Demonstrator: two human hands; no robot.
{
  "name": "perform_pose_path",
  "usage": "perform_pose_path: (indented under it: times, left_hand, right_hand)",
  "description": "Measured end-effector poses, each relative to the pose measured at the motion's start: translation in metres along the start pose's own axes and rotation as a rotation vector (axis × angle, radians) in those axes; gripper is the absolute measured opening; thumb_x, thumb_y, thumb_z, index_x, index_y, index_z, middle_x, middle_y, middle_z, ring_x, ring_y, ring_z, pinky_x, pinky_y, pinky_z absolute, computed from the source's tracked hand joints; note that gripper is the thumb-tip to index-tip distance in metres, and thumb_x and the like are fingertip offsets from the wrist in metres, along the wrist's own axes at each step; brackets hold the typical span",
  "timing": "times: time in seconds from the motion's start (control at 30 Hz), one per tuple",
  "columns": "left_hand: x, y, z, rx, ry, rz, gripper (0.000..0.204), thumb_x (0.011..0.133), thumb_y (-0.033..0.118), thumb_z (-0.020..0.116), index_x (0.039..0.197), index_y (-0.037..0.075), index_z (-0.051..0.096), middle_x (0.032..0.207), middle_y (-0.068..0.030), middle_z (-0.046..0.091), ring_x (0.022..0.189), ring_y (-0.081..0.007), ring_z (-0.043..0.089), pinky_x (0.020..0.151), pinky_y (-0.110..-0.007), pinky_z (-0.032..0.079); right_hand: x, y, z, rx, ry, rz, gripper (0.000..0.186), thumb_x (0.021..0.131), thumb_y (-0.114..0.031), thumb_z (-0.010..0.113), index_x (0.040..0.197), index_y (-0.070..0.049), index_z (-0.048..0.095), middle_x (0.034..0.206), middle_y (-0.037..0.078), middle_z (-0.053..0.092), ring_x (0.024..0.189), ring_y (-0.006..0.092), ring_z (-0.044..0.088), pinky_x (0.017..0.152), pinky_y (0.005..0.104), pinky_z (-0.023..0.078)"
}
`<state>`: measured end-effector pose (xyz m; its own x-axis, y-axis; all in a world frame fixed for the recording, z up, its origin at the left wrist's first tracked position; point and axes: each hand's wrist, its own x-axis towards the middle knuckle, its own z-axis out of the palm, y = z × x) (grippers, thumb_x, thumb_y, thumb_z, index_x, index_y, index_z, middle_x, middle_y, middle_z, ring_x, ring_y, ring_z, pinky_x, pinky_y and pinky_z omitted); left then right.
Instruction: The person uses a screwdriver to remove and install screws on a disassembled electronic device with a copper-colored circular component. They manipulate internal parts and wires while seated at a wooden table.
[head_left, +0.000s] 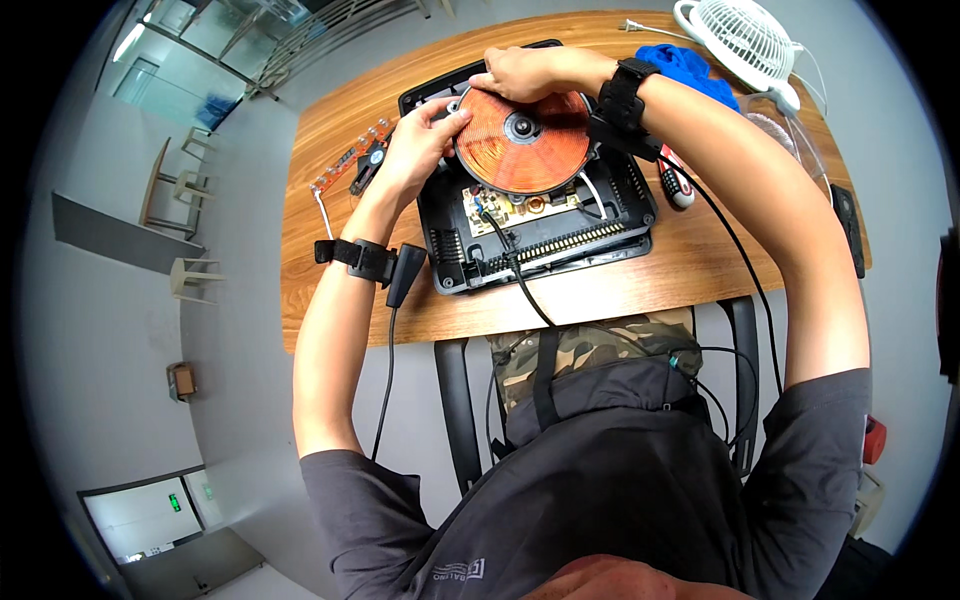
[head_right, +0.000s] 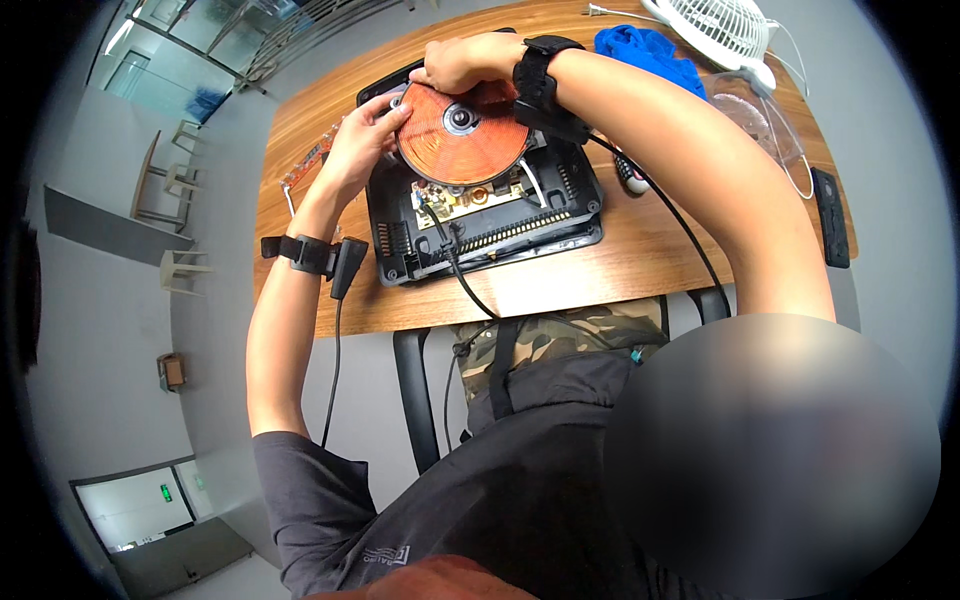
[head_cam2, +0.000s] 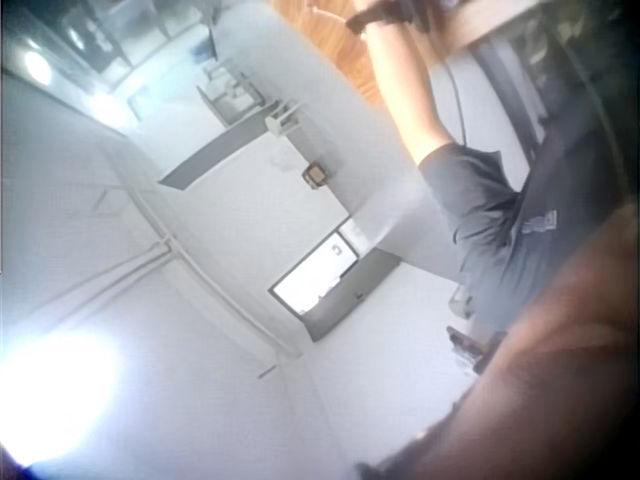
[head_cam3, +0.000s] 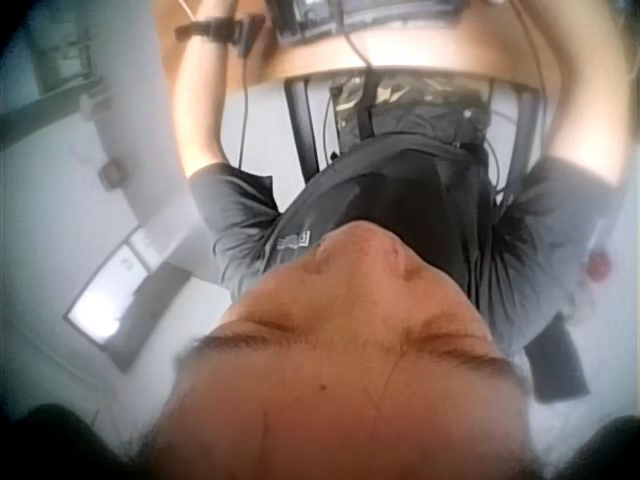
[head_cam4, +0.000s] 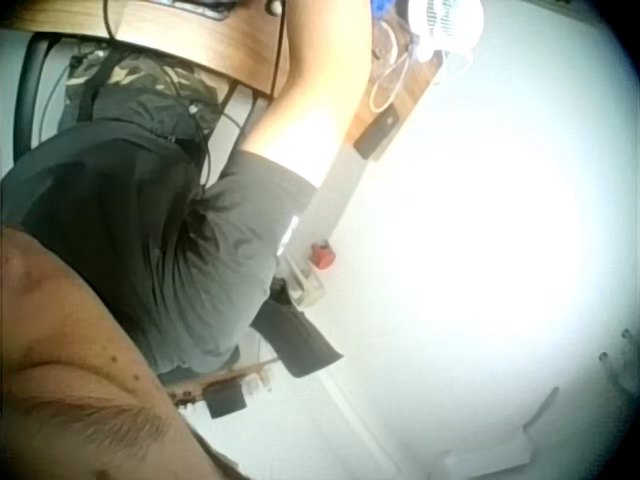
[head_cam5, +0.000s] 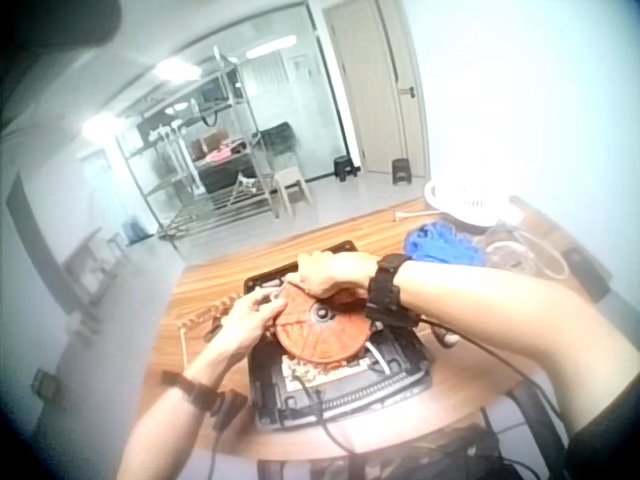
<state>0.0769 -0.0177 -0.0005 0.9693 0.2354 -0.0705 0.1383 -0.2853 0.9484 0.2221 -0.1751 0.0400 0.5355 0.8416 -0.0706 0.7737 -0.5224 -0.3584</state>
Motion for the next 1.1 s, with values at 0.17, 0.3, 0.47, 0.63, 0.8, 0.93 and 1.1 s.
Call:
perform_pose_path:
  times: [0.17,0.3,0.47,0.63,0.8,0.93,1.1]
  left_hand:
    - [-0.007,-0.009,-0.001,-0.002,-0.101,-0.043,0.044,0.101,0.024,0.069,0.139,0.004,0.062,0.088,0.0031,0.065,0.069,-0.0054,0.051,0.064,-0.022,0.046]
    - [-0.010,-0.007,-0.002,0.067,-0.168,-0.085,0.045,0.105,0.023,0.064,0.144,0.003,0.056,0.095,0.0048,0.063,0.076,-0.0047,0.051,0.070,-0.021,0.047]
    - [-0.012,-0.009,-0.002,0.066,-0.197,-0.128,0.045,0.105,0.023,0.062,0.146,0.005,0.056,0.097,0.0041,0.064,0.076,-0.0046,0.051,0.072,-0.022,0.048]
    - [-0.011,-0.008,0.001,0.141,-0.217,-0.104,0.045,0.107,0.024,0.060,0.147,0.007,0.055,0.099,0.0040,0.064,0.076,-0.0044,0.051,0.071,-0.022,0.047]
    - [-0.006,-0.001,0.008,0.187,-0.183,-0.047,0.042,0.107,0.021,0.058,0.146,0.006,0.057,0.089,0.0019,0.064,0.071,-0.0062,0.051,0.065,-0.024,0.047]
    - [0.000,-0.003,0.008,0.213,-0.142,-0.064,0.040,0.108,0.022,0.056,0.146,0.009,0.058,0.086,0.0021,0.063,0.070,-0.0063,0.050,0.063,-0.025,0.046]
    - [0.000,0.000,0.008,0.188,-0.169,-0.088,0.040,0.108,0.021,0.055,0.146,0.009,0.058,0.083,0.0037,0.060,0.067,-0.0060,0.046,0.060,-0.025,0.042]
  right_hand:
    - [-0.004,-0.005,0.007,-0.027,-0.116,-0.017,0.063,0.107,-0.051,0.047,0.129,0.007,0.058,0.123,0.030,0.067,0.113,0.0410,0.067,0.096,0.0461,0.052]
    - [-0.006,-0.002,0.014,0.033,-0.183,0.009,0.064,0.107,-0.051,0.046,0.130,0.007,0.058,0.125,0.030,0.067,0.114,0.0409,0.067,0.096,0.0468,0.052]
    - [-0.003,-0.003,0.022,0.041,-0.224,0.033,0.065,0.107,-0.050,0.046,0.130,0.009,0.059,0.124,0.031,0.067,0.113,0.0416,0.067,0.096,0.0466,0.052]
    - [-0.006,-0.005,0.029,0.055,-0.192,0.048,0.066,0.108,-0.049,0.043,0.126,0.013,0.060,0.122,0.031,0.068,0.111,0.0425,0.068,0.095,0.0464,0.053]
    - [0.007,0.011,0.036,0.097,-0.209,0.136,0.065,0.109,-0.048,0.040,0.125,0.012,0.062,0.122,0.032,0.067,0.112,0.0427,0.068,0.095,0.0469,0.053]
    - [0.019,0.022,0.051,0.162,-0.182,0.171,0.064,0.110,-0.046,0.039,0.123,0.011,0.064,0.124,0.031,0.067,0.111,0.0434,0.068,0.095,0.0480,0.053]
    - [-0.019,-0.004,0.018,0.126,-0.209,0.112,0.061,0.111,-0.045,0.037,0.126,0.007,0.065,0.126,0.029,0.067,0.111,0.0437,0.067,0.096,0.0487,0.052]
